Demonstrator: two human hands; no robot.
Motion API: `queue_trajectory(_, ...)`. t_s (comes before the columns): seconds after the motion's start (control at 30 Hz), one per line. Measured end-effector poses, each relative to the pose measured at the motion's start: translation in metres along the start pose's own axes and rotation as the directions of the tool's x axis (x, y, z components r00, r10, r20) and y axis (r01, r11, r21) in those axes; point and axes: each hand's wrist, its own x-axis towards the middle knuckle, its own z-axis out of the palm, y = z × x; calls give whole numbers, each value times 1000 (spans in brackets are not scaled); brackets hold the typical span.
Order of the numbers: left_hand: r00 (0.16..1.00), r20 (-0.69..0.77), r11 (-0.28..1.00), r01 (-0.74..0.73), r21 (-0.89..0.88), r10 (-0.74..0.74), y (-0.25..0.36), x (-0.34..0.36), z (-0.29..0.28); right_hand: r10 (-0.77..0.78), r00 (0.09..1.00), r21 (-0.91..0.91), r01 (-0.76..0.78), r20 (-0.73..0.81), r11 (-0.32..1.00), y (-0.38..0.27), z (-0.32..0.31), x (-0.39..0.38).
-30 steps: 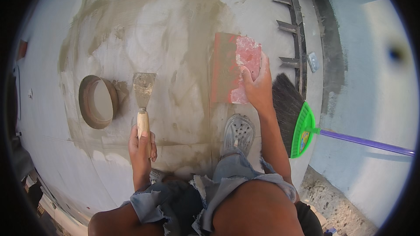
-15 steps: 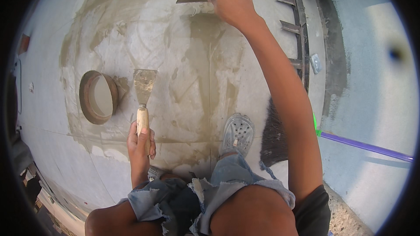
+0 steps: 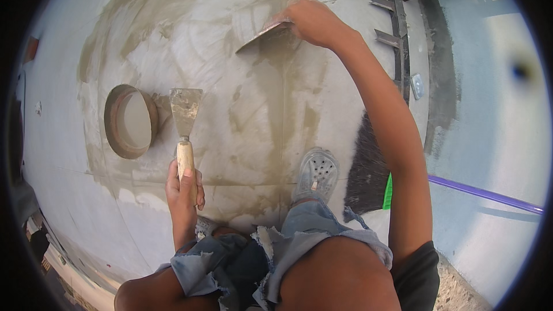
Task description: The person applies cement to a floor surface using a trowel and a float. They scoop cement from a bucket and spread it evenly across the floor.
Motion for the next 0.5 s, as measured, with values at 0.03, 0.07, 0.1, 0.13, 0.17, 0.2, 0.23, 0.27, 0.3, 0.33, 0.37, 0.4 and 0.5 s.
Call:
queue_trajectory(0.03,1000,-2,1000,-5,2,5,0,1,0,-22,999,-10,22,31,1000,0,-2,-5)
queue_trajectory(0.07,1000,-4,1000,-7,-2,7,0,1,0,-58,998,6,58,-12,998,0,-2,-4)
queue_trajectory(0.1,1000,-6,1000,-9,-4,9,0,2,-1,-92,994,21,94,-56,995,0,-1,0)
queue_trajectory(0.13,1000,-3,1000,-10,-12,10,0,2,1,-124,988,29,128,-96,991,-1,-3,2)
queue_trajectory(0.17,1000,3,1000,-2,-14,2,-1,3,2,-91,995,49,93,-46,994,-2,-3,5)
queue_trajectory(0.2,1000,10,1000,6,-15,-6,-1,4,2,-58,998,68,57,3,996,-5,-2,10)
queue_trajectory(0.23,1000,7,1000,12,-16,-12,-2,4,2,-32,998,89,28,50,996,-6,-1,13)
queue_trajectory(0.27,1000,15,1000,10,-12,-10,-2,4,3,-39,998,85,35,47,996,-9,0,11)
queue_trajectory(0.3,1000,22,1000,9,-8,-9,-1,3,3,-46,998,82,43,44,996,-12,2,5)
queue_trajectory(0.33,1000,30,1000,9,-6,-9,1,3,5,-53,998,77,50,43,996,-15,3,0)
queue_trajectory(0.37,999,37,1000,8,-3,-8,2,3,5,-64,996,66,60,56,996,-16,5,-8)
queue_trajectory(0.4,999,45,1000,7,0,-7,3,3,6,-73,995,55,70,70,996,-15,8,-19)
queue_trajectory(0.5,1000,5,1000,7,6,-7,2,0,1,-110,987,62,103,115,993,-29,2,-34)
